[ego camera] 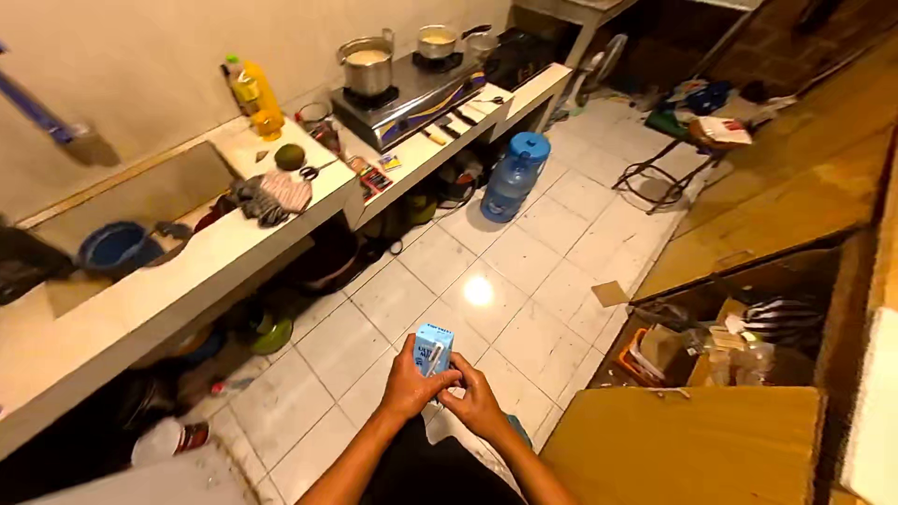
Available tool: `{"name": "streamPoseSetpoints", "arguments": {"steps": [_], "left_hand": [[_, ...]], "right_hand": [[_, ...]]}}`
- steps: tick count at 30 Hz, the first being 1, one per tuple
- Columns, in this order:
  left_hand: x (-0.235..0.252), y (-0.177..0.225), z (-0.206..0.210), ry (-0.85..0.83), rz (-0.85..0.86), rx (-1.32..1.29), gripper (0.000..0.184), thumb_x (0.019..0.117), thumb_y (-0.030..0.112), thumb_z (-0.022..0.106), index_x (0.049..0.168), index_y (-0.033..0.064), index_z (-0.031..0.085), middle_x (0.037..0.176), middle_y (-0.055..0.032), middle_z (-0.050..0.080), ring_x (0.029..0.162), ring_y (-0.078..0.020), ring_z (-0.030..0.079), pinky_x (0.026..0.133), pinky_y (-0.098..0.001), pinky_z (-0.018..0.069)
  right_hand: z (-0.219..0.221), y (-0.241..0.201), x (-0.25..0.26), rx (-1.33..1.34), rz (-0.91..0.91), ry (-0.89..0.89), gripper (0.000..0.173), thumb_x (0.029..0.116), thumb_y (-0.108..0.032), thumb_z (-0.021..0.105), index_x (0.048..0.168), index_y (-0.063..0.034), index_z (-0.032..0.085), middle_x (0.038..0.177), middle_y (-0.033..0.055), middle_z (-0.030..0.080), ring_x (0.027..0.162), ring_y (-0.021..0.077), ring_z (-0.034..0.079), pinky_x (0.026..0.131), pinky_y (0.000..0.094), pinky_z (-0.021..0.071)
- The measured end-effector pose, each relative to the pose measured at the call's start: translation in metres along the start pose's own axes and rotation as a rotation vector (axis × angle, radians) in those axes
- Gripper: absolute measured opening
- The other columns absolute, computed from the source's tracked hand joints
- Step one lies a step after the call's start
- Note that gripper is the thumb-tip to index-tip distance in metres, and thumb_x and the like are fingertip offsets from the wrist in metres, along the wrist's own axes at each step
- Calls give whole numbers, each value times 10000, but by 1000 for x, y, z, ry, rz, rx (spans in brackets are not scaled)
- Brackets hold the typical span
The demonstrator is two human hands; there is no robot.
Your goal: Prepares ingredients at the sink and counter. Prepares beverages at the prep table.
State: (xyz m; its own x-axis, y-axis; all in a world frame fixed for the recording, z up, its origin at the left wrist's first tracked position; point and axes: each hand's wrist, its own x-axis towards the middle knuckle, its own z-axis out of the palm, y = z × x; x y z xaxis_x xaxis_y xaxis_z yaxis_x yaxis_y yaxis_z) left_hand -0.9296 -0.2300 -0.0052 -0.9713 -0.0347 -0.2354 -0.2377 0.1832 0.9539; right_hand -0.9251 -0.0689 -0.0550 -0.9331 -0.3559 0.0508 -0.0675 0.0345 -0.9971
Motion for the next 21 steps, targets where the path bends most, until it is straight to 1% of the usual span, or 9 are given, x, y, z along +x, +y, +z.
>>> {"name": "streamPoseSetpoints", "arguments": {"steps": [3,5,8,9,11,13,15,17,21], "left_hand": [[82,26,13,-54,-59,64,796,737,316,881,1355,-23,513,1118,-124,707,1028,-165,702,947,-360,577],[133,42,25,-106,-78,130,767,763,308,859,1360,-25,512,1126,-140,703,1034,-186,701,955,-388,573],[198,64,55,-147,-56,260,712,781,292,845,1336,-24,531,1094,-155,712,1005,-220,713,933,-421,580],[220,71,68,-166,-38,299,700,781,286,849,1328,-20,537,1085,-158,715,1000,-232,716,928,-434,582],[264,80,95,-227,-13,367,692,769,263,855,1324,-7,544,1085,-153,718,1005,-248,715,929,-463,579],[309,90,126,-285,-2,417,685,751,229,859,1325,14,553,1089,-143,721,1013,-257,713,931,-487,577],[356,97,161,-321,56,448,681,754,272,860,1311,14,564,1079,-130,724,1007,-247,712,927,-485,578],[397,105,199,-349,99,463,693,751,309,857,1303,1,573,1081,-134,723,1009,-250,711,927,-487,576],[480,148,277,-382,104,469,712,737,322,865,1297,-10,577,1082,-151,718,1013,-259,708,935,-483,570]], "right_hand": [[-35,-2,59,-7,89,34,555,873,-140,724,1347,86,541,1144,127,719,1002,139,726,865,320,626],[-73,-8,94,-156,112,52,540,926,-227,721,1365,54,579,1187,129,719,1042,158,713,896,344,604],[-132,-17,133,-373,15,292,372,978,-205,647,1286,2,660,1141,120,720,941,152,714,780,310,611],[-151,-20,148,-420,-39,386,321,979,-204,645,1236,-17,689,1095,107,722,892,130,705,737,280,602],[-188,-27,177,-493,-117,485,275,960,-209,684,1186,-56,718,1079,100,703,878,118,676,724,258,584],[-226,-27,211,-597,-113,517,285,953,-251,699,1186,-90,734,1108,109,684,918,144,666,755,282,583],[-269,-17,246,-673,-88,544,282,942,-266,701,1162,-97,748,1104,119,685,969,192,673,812,328,592],[-312,-2,274,-709,-73,565,241,933,-242,697,1097,-79,764,1073,124,701,978,224,687,832,360,597],[-414,-1,329,-677,-73,578,126,907,-139,683,951,-31,731,964,131,689,798,203,683,699,332,599]]}}
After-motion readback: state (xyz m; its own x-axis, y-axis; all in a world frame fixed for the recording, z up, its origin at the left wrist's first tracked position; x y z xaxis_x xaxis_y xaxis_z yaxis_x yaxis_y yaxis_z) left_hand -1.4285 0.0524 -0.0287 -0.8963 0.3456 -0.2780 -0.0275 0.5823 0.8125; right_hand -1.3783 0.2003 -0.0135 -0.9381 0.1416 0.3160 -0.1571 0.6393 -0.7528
